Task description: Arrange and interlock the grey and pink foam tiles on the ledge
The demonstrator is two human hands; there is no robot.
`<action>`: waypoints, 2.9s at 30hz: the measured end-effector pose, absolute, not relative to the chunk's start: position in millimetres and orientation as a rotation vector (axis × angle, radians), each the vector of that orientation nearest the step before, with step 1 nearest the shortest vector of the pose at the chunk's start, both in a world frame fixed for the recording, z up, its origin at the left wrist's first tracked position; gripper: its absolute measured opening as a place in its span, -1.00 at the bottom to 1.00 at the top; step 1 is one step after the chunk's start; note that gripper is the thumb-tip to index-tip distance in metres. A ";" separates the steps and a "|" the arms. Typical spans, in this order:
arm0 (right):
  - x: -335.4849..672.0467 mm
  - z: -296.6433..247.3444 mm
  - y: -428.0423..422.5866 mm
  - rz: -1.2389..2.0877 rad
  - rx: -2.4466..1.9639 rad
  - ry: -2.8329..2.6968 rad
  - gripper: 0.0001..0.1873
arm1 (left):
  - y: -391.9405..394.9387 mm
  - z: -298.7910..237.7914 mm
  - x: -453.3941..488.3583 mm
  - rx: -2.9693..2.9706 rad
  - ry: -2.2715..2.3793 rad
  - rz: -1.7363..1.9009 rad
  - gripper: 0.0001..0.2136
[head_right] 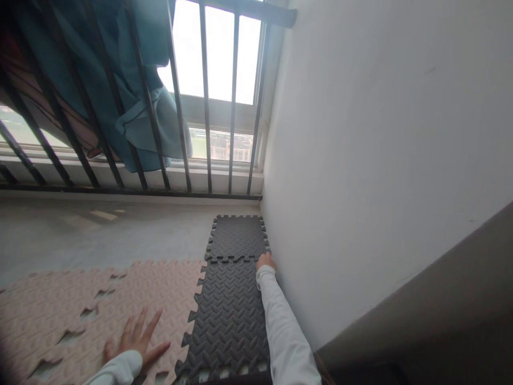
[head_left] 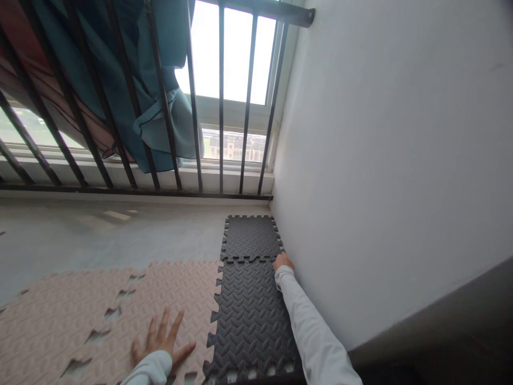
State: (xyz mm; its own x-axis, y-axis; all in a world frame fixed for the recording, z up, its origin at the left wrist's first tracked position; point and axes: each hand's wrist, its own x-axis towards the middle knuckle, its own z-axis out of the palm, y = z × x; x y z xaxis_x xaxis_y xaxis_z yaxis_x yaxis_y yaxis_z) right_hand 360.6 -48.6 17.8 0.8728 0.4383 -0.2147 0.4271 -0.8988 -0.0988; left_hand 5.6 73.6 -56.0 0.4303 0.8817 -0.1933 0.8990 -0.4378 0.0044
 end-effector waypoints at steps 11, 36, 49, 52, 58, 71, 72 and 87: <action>340.4 16.5 -50.4 0.573 -3.005 -0.832 -0.47 | 71.4 -47.1 7.9 2.589 1.603 -0.301 -0.31; 307.2 21.3 -5.1 0.688 -2.815 -1.323 -0.33 | 71.1 -47.6 6.6 2.547 1.540 -0.237 -0.30; 281.3 25.3 32.3 0.681 -2.816 -1.400 -0.35 | 70.6 -41.6 9.1 2.520 1.547 -0.299 -0.31; 271.2 25.5 41.8 0.643 -2.765 -1.464 -0.37 | 70.4 -40.8 9.4 2.515 1.546 -0.297 -0.30; 253.1 20.1 55.9 0.699 -2.790 -1.485 -0.29 | 67.9 -32.2 11.6 2.508 1.558 -0.383 -0.30; 232.5 24.5 77.2 0.612 -2.695 -1.568 -0.54 | 70.0 -39.1 12.3 2.475 1.553 -0.363 -0.28; 232.5 24.5 74.6 0.592 -2.701 -1.550 -0.57 | 69.9 -38.4 12.1 2.476 1.553 -0.366 -0.28; 273.0 29.5 24.1 0.613 -2.828 -1.314 -0.40 | 71.5 -39.8 10.7 2.513 1.559 -0.357 -0.30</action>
